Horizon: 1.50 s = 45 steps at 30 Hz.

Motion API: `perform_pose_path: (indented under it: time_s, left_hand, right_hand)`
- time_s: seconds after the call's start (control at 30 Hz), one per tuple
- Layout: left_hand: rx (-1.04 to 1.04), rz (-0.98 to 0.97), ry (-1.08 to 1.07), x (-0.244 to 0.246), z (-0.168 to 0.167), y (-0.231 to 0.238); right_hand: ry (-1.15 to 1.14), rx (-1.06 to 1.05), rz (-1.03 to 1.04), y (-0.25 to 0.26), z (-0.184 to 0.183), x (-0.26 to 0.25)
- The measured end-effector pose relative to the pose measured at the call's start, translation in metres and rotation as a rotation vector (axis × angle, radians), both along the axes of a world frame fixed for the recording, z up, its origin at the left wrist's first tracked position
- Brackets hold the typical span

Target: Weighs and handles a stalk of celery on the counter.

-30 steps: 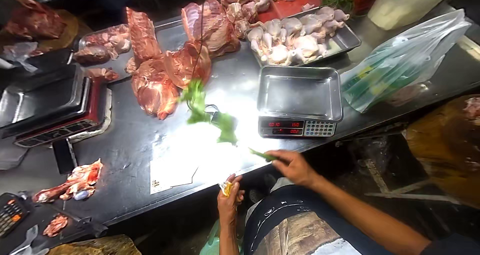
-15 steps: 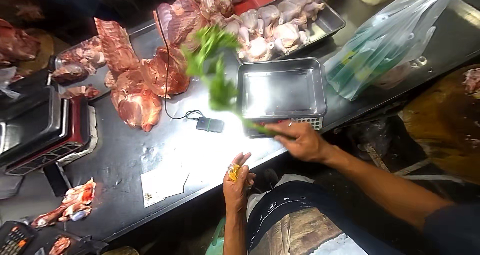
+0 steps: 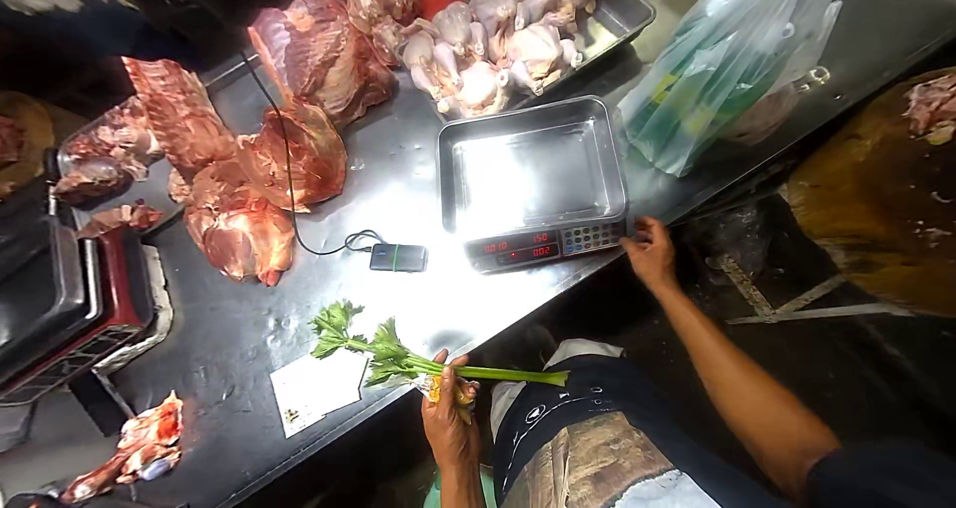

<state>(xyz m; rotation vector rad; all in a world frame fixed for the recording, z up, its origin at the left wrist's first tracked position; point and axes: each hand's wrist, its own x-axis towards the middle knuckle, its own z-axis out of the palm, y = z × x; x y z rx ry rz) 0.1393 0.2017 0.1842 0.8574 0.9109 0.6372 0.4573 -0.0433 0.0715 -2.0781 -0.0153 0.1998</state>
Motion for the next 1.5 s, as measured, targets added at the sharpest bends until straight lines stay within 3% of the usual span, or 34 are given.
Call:
perform_pose_path:
  time_s: [0.17, 0.47, 0.67, 0.8, 1.03, 1.13, 1.23, 1.37, 1.5]
  left_hand:
    - [0.001, 0.053, 0.040, 0.002, 0.004, 0.008]
    - [-0.018, 0.061, 0.038, 0.008, 0.002, 0.004]
    - [-0.028, 0.016, 0.028, 0.020, 0.010, 0.000]
    - [0.080, -0.099, 0.049, 0.066, 0.033, 0.004]
    - [0.311, -0.336, -0.002, 0.215, 0.085, 0.020]
    - [0.275, -0.335, -0.051, 0.286, 0.079, 0.030]
    - [0.156, -0.296, 0.032, 0.332, 0.056, 0.033]
    - [0.034, -0.364, 0.221, 0.345, 0.024, 0.031]
    - [0.088, -0.582, 0.280, 0.288, 0.020, 0.026]
  right_hand:
    - [0.188, 0.291, 0.032, 0.001, -0.017, 0.012]
    - [0.124, 0.168, -0.076, 0.013, -0.023, 0.007]
    - [0.148, 0.246, -0.017, 0.007, -0.031, 0.010]
    - [0.156, 0.292, 0.031, 0.001, -0.032, 0.011]
    - [0.129, 0.264, 0.113, -0.002, -0.028, 0.011]
    - [0.094, 0.232, 0.111, 0.003, -0.032, 0.010]
    - [0.063, 0.217, 0.049, 0.012, -0.036, 0.007]
    - [0.071, 0.122, -0.038, 0.026, -0.033, 0.003]
    - [0.074, 0.009, -0.114, 0.042, -0.033, -0.003]
